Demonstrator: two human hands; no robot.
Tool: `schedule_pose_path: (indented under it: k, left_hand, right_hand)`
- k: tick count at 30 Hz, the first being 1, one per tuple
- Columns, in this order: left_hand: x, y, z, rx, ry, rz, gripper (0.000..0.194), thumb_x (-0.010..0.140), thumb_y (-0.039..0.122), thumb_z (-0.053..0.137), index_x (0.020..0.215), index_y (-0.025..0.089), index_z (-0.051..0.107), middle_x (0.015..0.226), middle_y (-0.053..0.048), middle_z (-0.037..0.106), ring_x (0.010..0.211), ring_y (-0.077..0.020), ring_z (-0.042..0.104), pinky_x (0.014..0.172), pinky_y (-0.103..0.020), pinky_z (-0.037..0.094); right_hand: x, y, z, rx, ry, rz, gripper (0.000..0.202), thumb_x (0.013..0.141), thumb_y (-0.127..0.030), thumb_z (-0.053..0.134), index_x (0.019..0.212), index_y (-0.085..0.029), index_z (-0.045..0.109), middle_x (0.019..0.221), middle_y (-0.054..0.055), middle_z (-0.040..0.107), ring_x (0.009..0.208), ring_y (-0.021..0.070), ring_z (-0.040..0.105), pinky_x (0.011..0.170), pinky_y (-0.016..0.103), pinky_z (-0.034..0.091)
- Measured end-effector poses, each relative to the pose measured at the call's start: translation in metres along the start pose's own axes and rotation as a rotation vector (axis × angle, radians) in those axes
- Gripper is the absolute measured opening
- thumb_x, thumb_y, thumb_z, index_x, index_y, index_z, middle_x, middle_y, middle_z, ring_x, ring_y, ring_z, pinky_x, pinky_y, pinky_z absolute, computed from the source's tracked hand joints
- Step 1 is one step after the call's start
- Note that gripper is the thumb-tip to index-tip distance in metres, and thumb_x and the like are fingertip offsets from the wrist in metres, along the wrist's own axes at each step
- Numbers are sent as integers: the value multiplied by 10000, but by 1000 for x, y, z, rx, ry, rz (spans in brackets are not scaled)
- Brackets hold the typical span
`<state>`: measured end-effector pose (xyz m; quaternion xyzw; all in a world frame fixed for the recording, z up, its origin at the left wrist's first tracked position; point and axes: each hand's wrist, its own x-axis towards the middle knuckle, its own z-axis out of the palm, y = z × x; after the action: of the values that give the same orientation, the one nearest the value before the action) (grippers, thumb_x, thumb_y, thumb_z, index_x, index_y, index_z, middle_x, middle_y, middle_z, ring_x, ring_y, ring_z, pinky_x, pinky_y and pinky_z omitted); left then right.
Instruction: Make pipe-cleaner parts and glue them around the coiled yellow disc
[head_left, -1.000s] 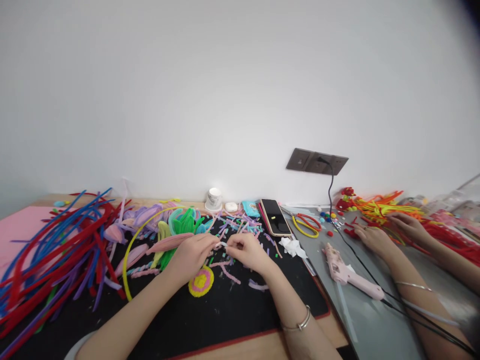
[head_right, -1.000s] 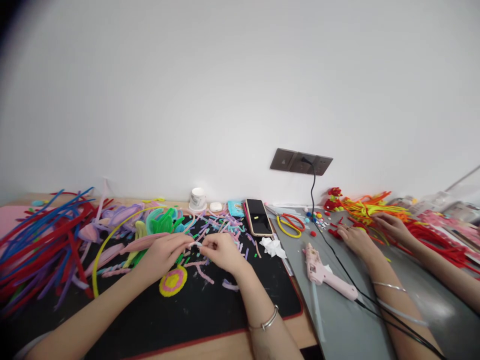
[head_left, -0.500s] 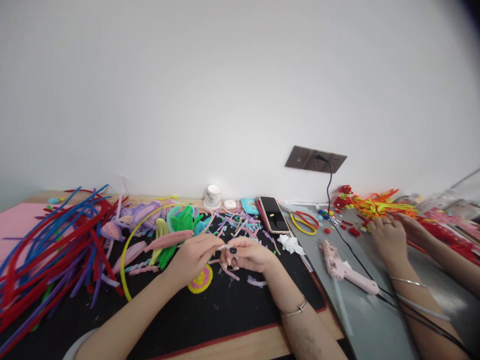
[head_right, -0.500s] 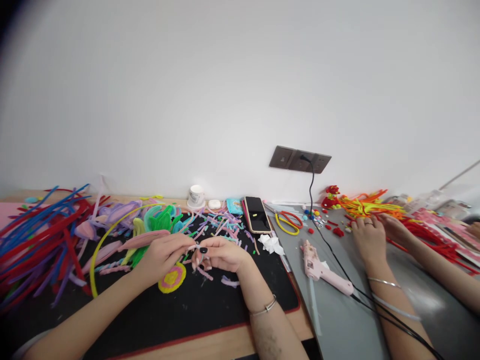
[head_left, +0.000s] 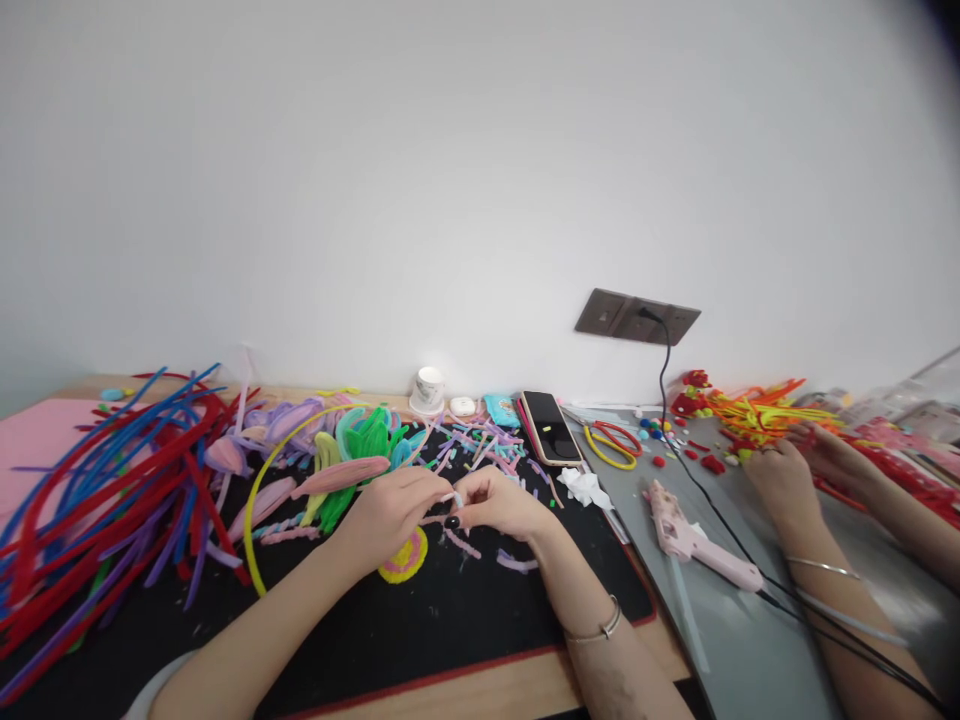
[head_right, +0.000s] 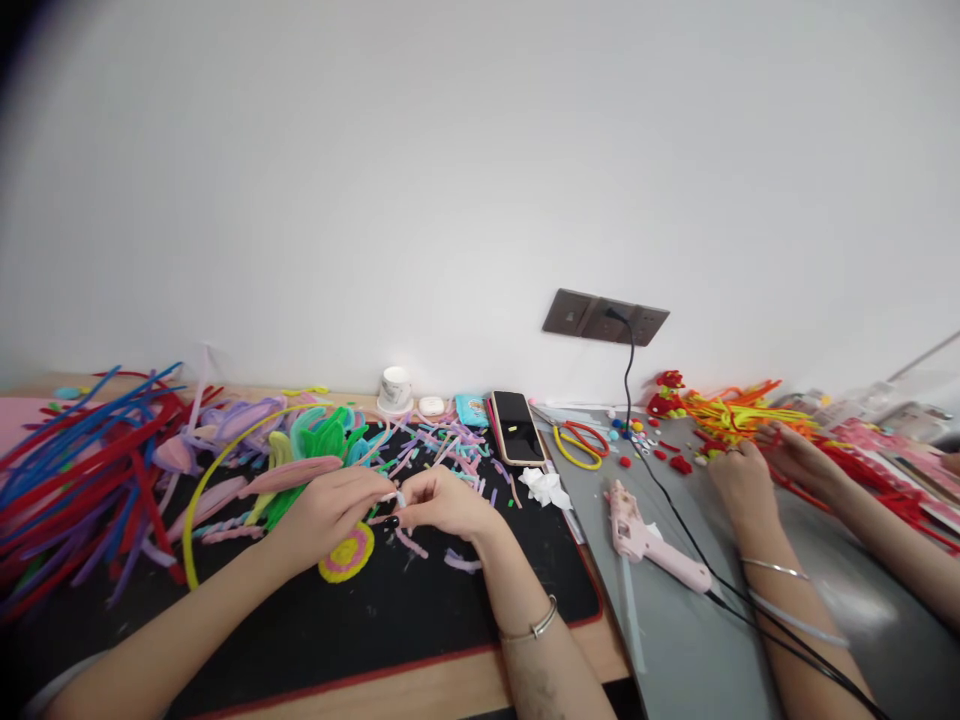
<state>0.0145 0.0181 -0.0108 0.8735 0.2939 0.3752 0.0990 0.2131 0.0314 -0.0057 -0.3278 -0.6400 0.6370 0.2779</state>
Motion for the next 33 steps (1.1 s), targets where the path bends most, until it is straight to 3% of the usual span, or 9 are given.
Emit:
schedule_pose_path:
  k: [5,7,9,12,16,20,25,29,33]
  left_hand:
    - [2,1,1,72,26,-73,234,904,133,395,861,165,623,815,-51,670,739,-155,608,676,-271,467]
    - [3,2,1,109,56,-69,232,909,152,396,863,168,623,815,-51,673,737,-154,612,671,-267,469]
    - [4,3,-1,136,92,-28,244,913,149,383,868,164,622,821,-57,679,750,-157,622,684,-269,477]
    - [4,4,-5,108,137,33,250,912,129,374,872,157,619,823,-62,686,769,-158,634,703,-268,491]
    - [2,9,-8,31,152,49,242,900,114,389,889,170,625,821,-54,690,787,-152,640,724,-266,503]
    - [2,14,-8,-11,163,51,238,886,107,404,891,166,635,809,-57,697,768,-147,640,713,-264,509]
    - [3,15,-8,-28,164,67,222,881,88,412,885,159,623,816,-58,693,768,-142,631,711,-249,495]
    - [3,13,-8,-14,146,2,207,890,108,415,871,168,612,825,-47,688,775,-143,620,719,-252,473]
    - [5,11,-7,-12,101,-137,185,889,154,426,837,178,601,795,-28,671,724,-148,605,680,-264,449]
  right_hand:
    - [4,-4,7,-375,268,-149,167,731,-207,614,589,-131,571,508,-50,455,492,65,371,480,192,272]
    - [4,-6,8,-413,324,-143,162,733,-208,615,597,-132,572,504,-51,456,484,63,372,470,188,262]
    - [2,-6,5,-311,245,-70,164,725,-250,644,632,-125,591,504,-44,496,459,58,382,456,183,262]
    - [-2,-3,-3,32,-6,41,314,750,-418,625,713,-105,624,519,-13,553,430,62,420,440,185,290]
    - [-7,1,-10,338,-247,77,450,740,-535,606,777,-87,630,513,9,562,429,97,498,411,198,327]
    - [-9,0,-6,389,-298,114,416,646,-514,717,698,-121,590,556,17,580,461,112,520,406,207,353]
    - [-7,-2,1,398,-333,43,405,663,-504,709,617,-139,541,534,6,558,469,105,492,418,212,344]
    - [-5,-5,1,229,-106,-22,340,674,-396,710,578,-142,505,520,-16,538,441,73,428,434,202,302]
    - [-3,-13,3,-271,188,-175,241,723,-176,591,526,-156,454,520,-47,428,489,70,357,487,209,263]
